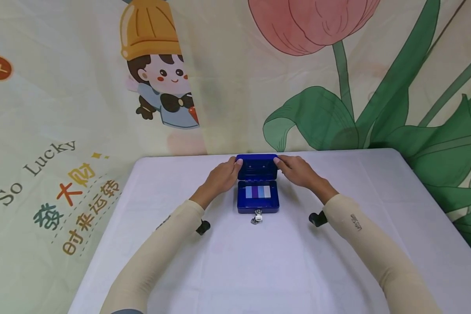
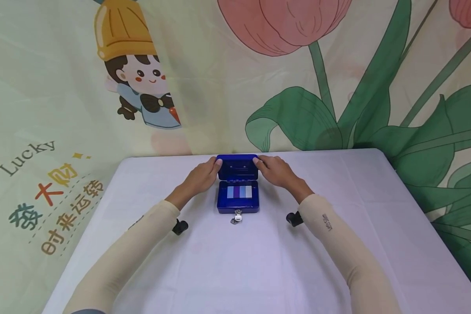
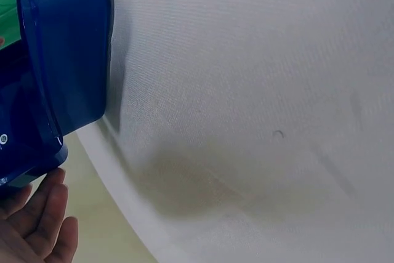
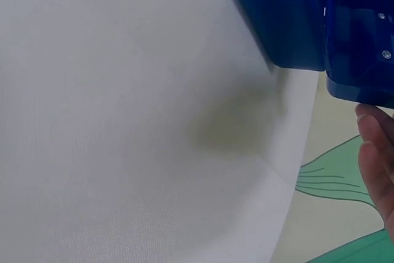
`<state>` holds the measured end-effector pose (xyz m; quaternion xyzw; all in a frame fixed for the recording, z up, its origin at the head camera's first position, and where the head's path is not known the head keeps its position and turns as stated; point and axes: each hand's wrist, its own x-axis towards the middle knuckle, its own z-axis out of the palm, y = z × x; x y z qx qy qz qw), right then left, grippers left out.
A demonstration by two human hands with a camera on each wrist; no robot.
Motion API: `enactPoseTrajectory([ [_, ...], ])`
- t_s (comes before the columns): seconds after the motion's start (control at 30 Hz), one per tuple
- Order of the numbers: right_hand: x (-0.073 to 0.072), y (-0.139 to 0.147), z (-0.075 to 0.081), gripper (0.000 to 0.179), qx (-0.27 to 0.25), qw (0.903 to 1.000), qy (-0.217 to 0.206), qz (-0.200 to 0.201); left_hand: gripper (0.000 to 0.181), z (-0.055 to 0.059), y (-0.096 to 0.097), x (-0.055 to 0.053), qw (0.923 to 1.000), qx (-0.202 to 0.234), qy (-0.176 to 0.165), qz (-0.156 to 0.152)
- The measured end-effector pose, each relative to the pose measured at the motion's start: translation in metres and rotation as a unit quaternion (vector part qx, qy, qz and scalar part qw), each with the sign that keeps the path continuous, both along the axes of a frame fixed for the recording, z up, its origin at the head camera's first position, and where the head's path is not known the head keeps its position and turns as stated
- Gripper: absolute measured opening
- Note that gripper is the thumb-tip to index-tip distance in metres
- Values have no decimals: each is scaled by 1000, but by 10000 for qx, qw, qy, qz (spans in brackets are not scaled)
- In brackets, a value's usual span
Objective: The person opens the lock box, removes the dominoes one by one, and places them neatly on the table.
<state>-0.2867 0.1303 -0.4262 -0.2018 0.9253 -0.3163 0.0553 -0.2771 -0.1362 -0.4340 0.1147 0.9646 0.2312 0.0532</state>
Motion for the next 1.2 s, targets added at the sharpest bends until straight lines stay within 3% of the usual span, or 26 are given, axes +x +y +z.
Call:
enactPoseTrajectory([
  [0.53,-1,-4,-1,60,-40,9996,-197,-176,66,-3,2,-3,9996,17,190,184],
  [0.9,-1,2,-3,61,28,9994,-243,-243,71,-3,7,9,9998,-83,0,175],
  [1.2,3,4,-4,51,134,9964,307,-780,77,-5,4,18,9991,-240,-312,139],
])
